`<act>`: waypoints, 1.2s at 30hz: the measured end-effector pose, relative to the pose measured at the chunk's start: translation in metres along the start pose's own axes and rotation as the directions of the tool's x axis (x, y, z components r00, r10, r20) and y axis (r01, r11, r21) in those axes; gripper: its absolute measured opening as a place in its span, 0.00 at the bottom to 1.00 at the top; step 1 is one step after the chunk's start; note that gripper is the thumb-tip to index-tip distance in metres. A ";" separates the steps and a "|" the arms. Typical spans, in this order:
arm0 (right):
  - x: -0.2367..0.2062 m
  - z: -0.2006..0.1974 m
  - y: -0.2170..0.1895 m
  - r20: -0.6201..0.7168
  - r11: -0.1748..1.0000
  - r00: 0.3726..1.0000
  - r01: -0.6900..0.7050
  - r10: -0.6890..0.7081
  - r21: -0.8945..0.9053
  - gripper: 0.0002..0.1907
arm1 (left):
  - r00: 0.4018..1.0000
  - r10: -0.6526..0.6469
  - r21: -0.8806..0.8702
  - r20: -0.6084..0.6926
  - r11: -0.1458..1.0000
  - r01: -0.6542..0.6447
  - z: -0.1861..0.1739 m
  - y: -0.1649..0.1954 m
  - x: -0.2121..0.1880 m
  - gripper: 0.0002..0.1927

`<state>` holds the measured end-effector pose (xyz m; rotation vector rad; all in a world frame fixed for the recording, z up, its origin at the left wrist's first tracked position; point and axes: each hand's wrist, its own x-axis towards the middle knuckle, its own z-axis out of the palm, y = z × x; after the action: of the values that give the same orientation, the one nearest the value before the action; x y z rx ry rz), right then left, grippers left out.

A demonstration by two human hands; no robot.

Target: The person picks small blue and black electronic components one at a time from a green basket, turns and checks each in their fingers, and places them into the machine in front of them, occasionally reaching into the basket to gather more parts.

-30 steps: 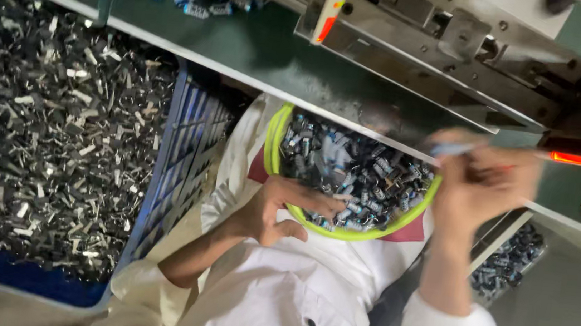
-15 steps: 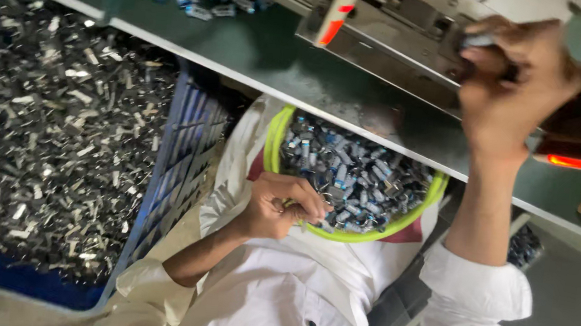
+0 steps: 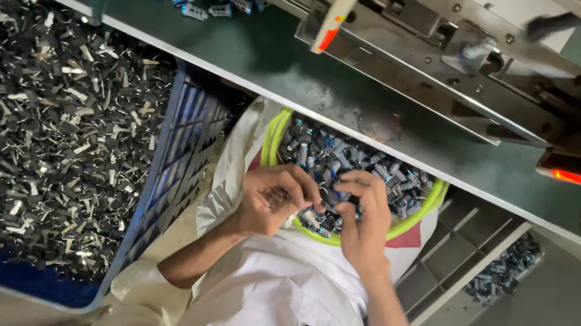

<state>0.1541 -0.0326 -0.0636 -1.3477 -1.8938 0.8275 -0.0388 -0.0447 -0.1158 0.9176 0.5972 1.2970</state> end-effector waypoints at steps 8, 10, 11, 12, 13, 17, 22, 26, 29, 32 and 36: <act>-0.010 0.000 0.005 -0.270 0.969 0.939 0.240 -0.213 0.068 0.19 | 0.959 0.259 0.524 0.119 0.804 -0.282 0.010 0.023 0.026 0.05; -0.004 0.002 0.003 -0.277 0.958 0.949 0.210 -0.151 0.196 0.18 | 0.986 0.117 0.474 0.118 0.866 -0.159 0.014 0.027 0.036 0.07; -0.002 0.005 0.003 -0.280 0.946 0.952 0.199 -0.125 0.255 0.18 | 0.991 0.051 0.447 0.126 0.889 -0.102 0.015 0.027 0.039 0.09; -0.002 0.008 0.003 -0.277 0.943 0.956 0.179 -0.100 0.279 0.18 | 0.996 -0.068 0.419 0.059 0.907 0.037 0.016 0.027 0.040 0.08; -0.003 0.012 0.004 -0.277 0.941 0.958 0.156 -0.071 0.301 0.18 | 0.981 -0.193 0.381 0.003 0.908 0.177 0.018 0.026 0.040 0.07; -0.019 0.028 0.009 -0.291 0.937 0.952 0.018 0.090 0.349 0.19 | 0.997 -0.078 0.449 -0.023 0.890 0.080 0.018 0.017 0.028 0.07; -0.019 0.024 0.022 -0.314 0.996 0.949 0.011 0.016 0.085 0.17 | 0.997 0.041 0.561 -0.060 0.828 -0.001 0.015 0.011 0.021 0.05; 0.018 -0.026 0.035 -0.485 0.695 0.817 0.152 0.312 0.703 0.18 | 0.991 0.123 0.623 -0.045 0.780 -0.068 0.009 0.007 0.022 0.07; 0.060 -0.069 0.033 -0.705 0.966 0.708 0.158 0.035 0.206 0.24 | 0.873 -0.454 0.027 -0.176 0.884 0.466 0.002 -0.001 0.023 0.01; 0.112 -0.088 0.027 -0.586 0.963 0.789 0.263 -0.182 0.055 0.17 | 0.952 -0.306 -0.158 0.026 0.939 0.306 -0.006 -0.005 0.020 0.11; 0.160 -0.084 0.022 -0.390 0.917 0.834 0.314 -0.391 -0.246 0.11 | 0.978 -0.206 -0.025 0.033 0.978 0.207 -0.009 -0.004 0.013 0.07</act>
<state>0.1940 0.1357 -0.0075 -1.1083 -1.7981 0.1563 -0.0407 -0.0297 -0.1225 0.8275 0.6319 1.1004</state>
